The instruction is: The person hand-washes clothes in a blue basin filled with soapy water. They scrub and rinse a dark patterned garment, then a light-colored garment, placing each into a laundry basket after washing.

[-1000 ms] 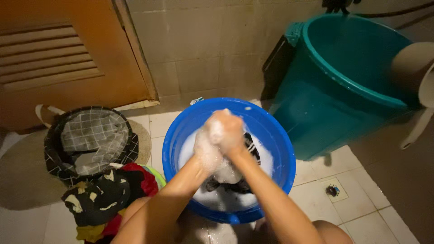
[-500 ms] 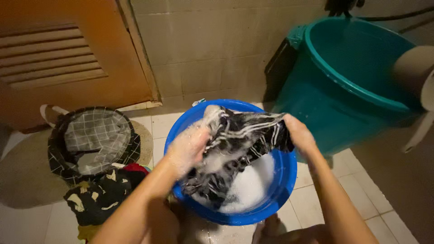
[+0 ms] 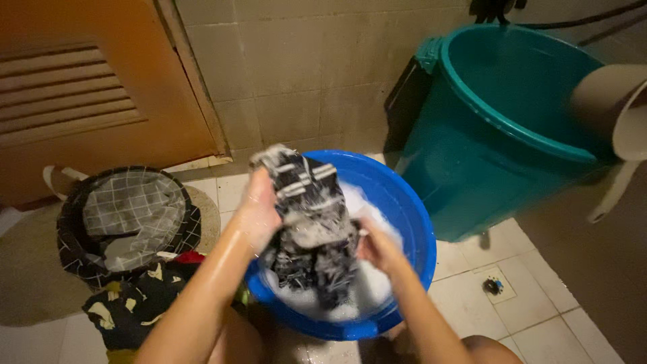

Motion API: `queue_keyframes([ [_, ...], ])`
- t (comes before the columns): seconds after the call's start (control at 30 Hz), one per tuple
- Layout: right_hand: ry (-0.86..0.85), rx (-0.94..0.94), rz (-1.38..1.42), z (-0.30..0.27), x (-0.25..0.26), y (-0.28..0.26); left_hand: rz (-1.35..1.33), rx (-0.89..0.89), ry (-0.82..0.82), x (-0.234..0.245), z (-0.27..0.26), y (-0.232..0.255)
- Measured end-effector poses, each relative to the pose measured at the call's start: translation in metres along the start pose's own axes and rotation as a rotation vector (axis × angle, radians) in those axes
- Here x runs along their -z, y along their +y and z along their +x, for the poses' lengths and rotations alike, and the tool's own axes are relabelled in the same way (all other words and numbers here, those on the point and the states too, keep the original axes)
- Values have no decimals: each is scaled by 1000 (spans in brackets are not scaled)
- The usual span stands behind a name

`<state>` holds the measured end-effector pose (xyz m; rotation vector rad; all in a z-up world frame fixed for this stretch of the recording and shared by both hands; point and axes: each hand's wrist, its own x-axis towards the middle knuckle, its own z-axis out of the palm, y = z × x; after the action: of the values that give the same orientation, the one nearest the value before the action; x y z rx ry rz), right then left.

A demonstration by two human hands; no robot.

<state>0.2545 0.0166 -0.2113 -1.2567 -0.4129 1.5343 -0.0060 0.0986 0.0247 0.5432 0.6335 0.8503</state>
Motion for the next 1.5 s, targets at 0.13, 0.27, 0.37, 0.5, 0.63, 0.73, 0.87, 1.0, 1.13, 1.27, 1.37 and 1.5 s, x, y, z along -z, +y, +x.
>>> queue_keyframes([
  [0.13,155,393,-664,-1,-32,-3,89,25,-21,26,14,-33],
  [0.27,-157,728,-368,-63,-111,-45,25,-68,-183,44,30,-74],
  [0.37,-281,1088,-660,-113,-182,-43,204,-25,-125,65,26,-101],
  [0.5,-358,1551,-1025,-120,-223,-47,323,-30,-119,90,24,-112],
  [0.63,-444,1674,-1202,-85,-202,-68,181,-42,-154,70,52,-119],
  [0.73,-188,1550,-1580,-50,-191,-86,35,-15,-221,50,63,-119],
  [0.87,112,1192,-1456,-24,-167,-101,17,38,-281,46,49,-105],
  [1.0,-43,965,-775,-17,-123,-94,172,61,-302,40,40,-91],
  [1.13,-45,871,-605,-12,-59,-45,310,-57,-177,39,44,-74],
  [1.27,-40,460,-335,14,-9,71,129,-137,-173,32,40,-65],
  [1.37,32,471,-746,38,21,124,19,-170,-207,19,30,-60],
  [1.5,94,451,-1032,37,24,96,-185,-165,-160,23,15,-32],
])
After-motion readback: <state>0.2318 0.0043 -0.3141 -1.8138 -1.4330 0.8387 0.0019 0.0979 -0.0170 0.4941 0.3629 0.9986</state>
